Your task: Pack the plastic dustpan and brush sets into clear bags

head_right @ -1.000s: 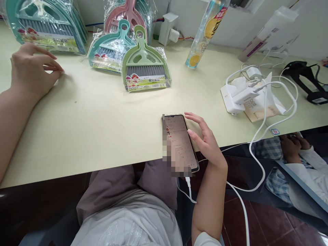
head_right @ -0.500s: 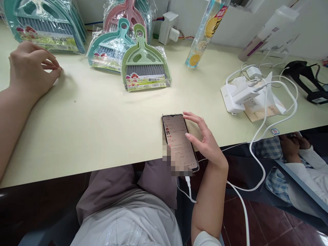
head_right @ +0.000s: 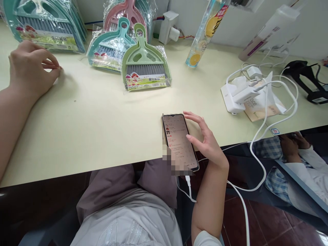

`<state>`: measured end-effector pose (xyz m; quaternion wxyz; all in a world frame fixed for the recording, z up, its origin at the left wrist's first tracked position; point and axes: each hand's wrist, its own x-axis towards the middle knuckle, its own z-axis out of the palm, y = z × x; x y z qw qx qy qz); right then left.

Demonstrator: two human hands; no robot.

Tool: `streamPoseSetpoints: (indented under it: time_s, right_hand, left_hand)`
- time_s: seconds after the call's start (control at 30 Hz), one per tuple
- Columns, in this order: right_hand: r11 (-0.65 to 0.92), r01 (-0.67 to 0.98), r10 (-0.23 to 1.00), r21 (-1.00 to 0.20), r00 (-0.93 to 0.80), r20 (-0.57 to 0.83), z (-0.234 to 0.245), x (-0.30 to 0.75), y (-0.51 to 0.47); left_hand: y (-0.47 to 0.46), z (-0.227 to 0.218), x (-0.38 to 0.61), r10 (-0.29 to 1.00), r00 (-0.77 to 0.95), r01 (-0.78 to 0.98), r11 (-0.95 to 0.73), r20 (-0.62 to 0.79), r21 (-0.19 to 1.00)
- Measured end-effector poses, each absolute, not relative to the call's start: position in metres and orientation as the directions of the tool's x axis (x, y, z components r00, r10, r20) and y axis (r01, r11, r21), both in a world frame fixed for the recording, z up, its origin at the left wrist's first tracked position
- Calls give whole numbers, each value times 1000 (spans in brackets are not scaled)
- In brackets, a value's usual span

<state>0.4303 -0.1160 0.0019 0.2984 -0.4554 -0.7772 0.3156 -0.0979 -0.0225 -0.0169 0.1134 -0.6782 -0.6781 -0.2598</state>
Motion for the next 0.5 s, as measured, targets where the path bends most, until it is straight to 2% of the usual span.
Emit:
streamPoseSetpoints:
  time_s: [0.13, 0.33, 0.5]
  right_hand:
    - [388, 484, 891, -785, -415, 185, 2, 432, -117]
    - [336, 522, 872, -784, -486, 51, 5, 448, -137]
    - [306, 552, 889, -775, -456, 27, 1, 467, -158]
  left_hand:
    - [-21, -18, -99, 862, -57, 978, -53, 504, 202]
    - [-20, -18, -99, 867, -81, 978, -27, 492, 208]
    - [-22, -17, -98, 858, -68, 980, -37, 508, 195]
